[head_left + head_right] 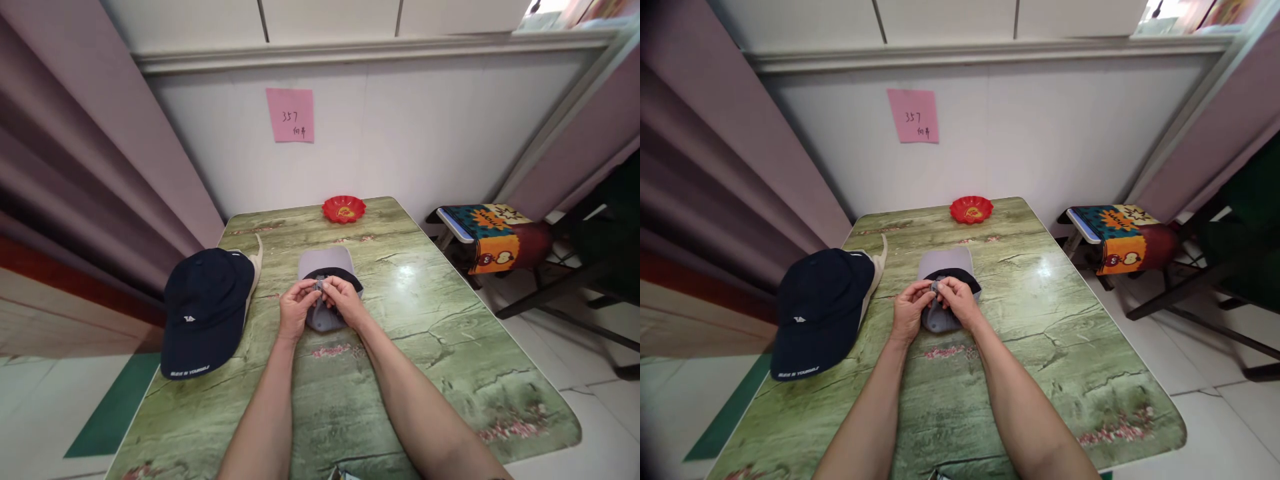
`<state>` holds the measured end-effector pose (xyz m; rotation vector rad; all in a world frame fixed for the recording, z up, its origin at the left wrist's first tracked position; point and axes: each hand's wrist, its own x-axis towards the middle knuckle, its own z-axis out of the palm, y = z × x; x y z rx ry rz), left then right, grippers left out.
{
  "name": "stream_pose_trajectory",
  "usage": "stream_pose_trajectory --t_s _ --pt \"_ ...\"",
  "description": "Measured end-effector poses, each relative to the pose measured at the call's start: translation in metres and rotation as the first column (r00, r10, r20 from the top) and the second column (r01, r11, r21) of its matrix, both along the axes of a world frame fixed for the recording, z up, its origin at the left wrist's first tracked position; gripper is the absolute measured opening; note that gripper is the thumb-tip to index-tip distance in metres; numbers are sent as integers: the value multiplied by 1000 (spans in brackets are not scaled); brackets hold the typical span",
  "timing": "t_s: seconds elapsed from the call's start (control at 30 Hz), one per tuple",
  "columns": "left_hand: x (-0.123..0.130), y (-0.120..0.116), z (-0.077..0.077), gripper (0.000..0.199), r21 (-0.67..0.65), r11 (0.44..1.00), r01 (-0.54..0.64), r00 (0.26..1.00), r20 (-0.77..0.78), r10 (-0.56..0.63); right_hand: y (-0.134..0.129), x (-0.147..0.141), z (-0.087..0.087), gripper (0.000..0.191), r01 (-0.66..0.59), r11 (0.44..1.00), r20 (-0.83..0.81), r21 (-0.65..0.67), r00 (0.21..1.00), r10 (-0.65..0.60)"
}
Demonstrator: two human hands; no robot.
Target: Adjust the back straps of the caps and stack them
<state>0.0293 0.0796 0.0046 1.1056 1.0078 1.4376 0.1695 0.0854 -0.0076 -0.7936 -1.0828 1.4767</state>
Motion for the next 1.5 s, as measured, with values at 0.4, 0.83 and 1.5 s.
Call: stream_pose_trajectory --t_s 0.4,0.83,1.5 --pt "0 -3 -1 40 85 995 48 996 -80 -42 0 -2 -2 31 60 998 -41 -33 997 -61" --pt "1 -3 -3 31 111 992 63 983 -181 -42 -3 -2 5 32 74 996 1 -41 997 -74" --pt "3 -4 4 28 80 997 -20 998 -64 25 -1 -1 5 34 78 994 -57 -82 995 -83"
